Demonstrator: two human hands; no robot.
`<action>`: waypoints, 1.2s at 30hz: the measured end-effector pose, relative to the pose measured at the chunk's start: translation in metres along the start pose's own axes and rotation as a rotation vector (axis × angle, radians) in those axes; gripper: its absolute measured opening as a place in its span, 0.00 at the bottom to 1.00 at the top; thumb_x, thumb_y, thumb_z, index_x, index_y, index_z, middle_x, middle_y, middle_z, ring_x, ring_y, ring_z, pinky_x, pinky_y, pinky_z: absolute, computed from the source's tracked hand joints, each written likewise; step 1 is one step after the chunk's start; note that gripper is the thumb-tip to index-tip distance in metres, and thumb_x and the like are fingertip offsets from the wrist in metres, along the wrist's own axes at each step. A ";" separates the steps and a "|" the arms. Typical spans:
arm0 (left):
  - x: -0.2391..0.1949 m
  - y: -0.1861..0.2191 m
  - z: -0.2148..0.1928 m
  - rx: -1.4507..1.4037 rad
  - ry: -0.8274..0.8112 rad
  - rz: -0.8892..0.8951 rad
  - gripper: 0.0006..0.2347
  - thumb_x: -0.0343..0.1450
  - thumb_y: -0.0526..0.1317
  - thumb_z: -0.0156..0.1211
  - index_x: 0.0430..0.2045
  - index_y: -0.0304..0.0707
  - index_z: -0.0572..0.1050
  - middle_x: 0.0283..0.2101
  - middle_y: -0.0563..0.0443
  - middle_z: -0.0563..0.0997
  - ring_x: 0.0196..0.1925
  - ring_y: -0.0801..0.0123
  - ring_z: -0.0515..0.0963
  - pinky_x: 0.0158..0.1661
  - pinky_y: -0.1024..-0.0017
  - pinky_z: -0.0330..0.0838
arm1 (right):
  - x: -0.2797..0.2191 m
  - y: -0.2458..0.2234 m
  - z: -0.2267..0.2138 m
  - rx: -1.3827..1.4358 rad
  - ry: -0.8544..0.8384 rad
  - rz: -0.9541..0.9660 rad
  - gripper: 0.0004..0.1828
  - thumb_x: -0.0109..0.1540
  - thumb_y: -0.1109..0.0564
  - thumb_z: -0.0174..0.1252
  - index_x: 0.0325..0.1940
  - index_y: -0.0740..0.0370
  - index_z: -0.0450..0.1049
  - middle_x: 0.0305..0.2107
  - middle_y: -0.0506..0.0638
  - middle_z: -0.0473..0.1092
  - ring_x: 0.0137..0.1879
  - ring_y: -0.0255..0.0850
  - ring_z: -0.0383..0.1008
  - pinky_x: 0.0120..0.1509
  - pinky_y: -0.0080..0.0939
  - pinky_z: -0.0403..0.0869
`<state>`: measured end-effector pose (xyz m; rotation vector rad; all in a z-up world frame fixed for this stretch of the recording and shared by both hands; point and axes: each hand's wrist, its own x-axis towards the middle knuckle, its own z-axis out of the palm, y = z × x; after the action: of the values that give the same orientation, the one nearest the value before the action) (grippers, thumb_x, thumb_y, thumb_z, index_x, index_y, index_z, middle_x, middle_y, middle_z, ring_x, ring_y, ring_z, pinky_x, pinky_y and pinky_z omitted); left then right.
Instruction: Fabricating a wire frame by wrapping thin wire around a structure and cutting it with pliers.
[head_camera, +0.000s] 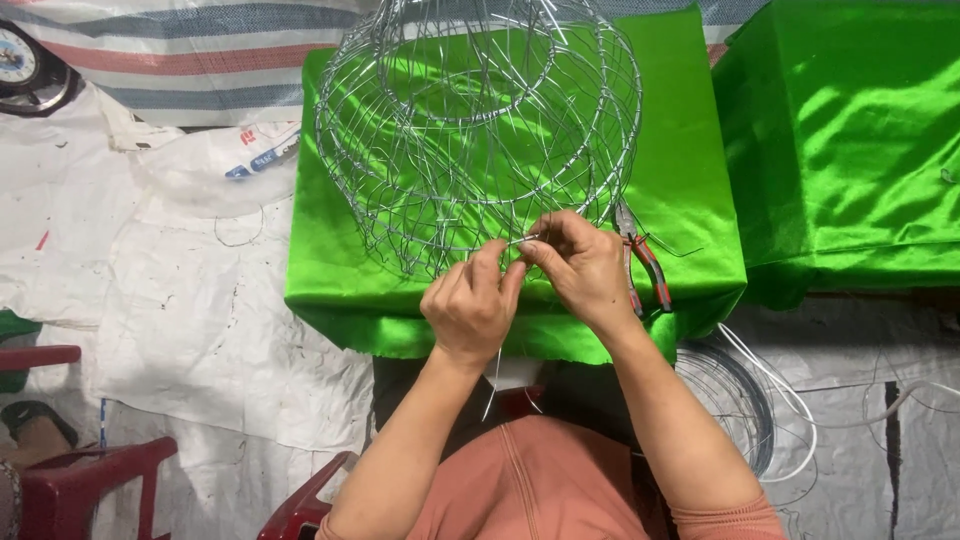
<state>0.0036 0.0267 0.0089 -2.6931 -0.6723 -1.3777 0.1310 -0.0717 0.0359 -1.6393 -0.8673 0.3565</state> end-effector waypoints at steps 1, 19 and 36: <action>0.001 0.000 -0.001 0.000 -0.003 0.000 0.16 0.75 0.56 0.53 0.41 0.46 0.78 0.17 0.65 0.69 0.18 0.74 0.74 0.22 0.75 0.72 | -0.001 0.000 0.000 0.001 -0.001 0.003 0.08 0.61 0.56 0.70 0.39 0.58 0.78 0.21 0.51 0.78 0.26 0.37 0.78 0.33 0.35 0.74; 0.021 0.006 -0.015 -0.022 -0.334 -0.234 0.11 0.69 0.50 0.69 0.31 0.42 0.82 0.07 0.64 0.71 0.06 0.76 0.68 0.14 0.78 0.63 | -0.001 -0.015 0.001 -0.026 -0.021 0.096 0.15 0.64 0.46 0.68 0.43 0.59 0.79 0.20 0.54 0.76 0.27 0.38 0.74 0.34 0.38 0.72; -0.054 0.016 0.005 -0.096 -0.270 -0.251 0.08 0.66 0.35 0.66 0.37 0.44 0.80 0.35 0.55 0.80 0.36 0.63 0.84 0.32 0.68 0.81 | 0.007 -0.009 0.006 0.190 -0.010 0.219 0.15 0.67 0.49 0.65 0.39 0.65 0.79 0.26 0.57 0.78 0.35 0.40 0.80 0.44 0.44 0.81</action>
<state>-0.0139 -0.0064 -0.0338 -2.9889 -1.0208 -1.1229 0.1285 -0.0623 0.0442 -1.5583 -0.6412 0.5819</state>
